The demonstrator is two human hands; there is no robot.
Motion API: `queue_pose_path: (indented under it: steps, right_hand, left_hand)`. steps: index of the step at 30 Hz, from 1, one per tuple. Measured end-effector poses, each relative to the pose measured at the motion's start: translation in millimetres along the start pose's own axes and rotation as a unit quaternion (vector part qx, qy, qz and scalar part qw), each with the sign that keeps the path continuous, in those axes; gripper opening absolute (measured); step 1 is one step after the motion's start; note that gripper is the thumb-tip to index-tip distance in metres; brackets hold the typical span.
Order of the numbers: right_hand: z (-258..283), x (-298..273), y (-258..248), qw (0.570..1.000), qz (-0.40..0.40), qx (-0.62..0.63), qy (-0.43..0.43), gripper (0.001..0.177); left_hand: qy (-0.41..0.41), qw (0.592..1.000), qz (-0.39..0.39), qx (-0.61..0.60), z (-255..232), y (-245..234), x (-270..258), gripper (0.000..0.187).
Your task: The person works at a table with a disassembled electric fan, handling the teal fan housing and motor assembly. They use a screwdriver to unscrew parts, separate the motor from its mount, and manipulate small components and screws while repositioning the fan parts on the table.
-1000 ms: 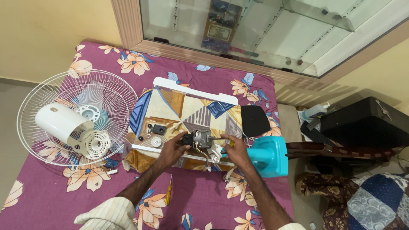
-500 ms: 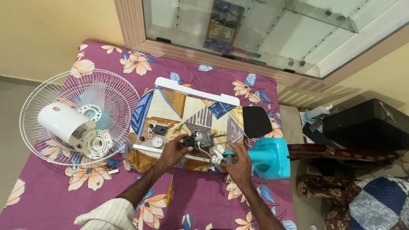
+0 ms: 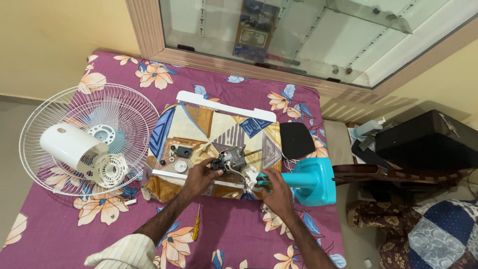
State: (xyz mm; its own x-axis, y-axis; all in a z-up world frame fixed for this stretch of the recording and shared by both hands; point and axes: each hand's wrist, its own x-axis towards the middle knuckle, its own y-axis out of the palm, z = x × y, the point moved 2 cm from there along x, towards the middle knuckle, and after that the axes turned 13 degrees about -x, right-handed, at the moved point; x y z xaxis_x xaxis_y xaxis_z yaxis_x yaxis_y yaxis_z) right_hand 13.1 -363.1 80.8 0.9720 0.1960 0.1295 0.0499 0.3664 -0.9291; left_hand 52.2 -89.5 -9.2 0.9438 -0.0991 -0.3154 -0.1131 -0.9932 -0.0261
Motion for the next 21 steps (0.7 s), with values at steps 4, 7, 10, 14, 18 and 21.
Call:
queue_pose_path:
  steps: [4, 7, 10, 14, 18, 21]
  right_hand:
    - [9, 4, -2, 0.992, 0.089, -0.067, 0.061, 0.078]
    - [18, 5, 0, 0.988, 0.099, -0.113, 0.022, 0.084]
    - [23, 4, 12, 0.991, 0.077, -0.105, 0.008, 0.072]
    - [15, 3, 22, 0.999, 0.005, -0.037, -0.022, 0.044]
    - [-1, 12, 24, 0.997, 0.072, 0.006, 0.029, 0.023]
    - [-3, 20, 20, 0.997, 0.076, 0.009, -0.017, 0.018]
  left_hand:
    - [0.006, 1.000, -0.002, -0.027, -2, 1, -3, 0.068]
    - [0.015, 0.999, -0.005, -0.035, -4, 3, -4, 0.066]
    - [0.010, 1.000, -0.002, -0.025, -4, 3, -5, 0.065]
    - [0.012, 1.000, -0.001, -0.016, -6, 2, -6, 0.066]
    - [0.012, 1.000, -0.001, -0.015, -8, 3, -6, 0.067]
    - [0.018, 1.000, -0.014, -0.012, -5, 5, -8, 0.071]
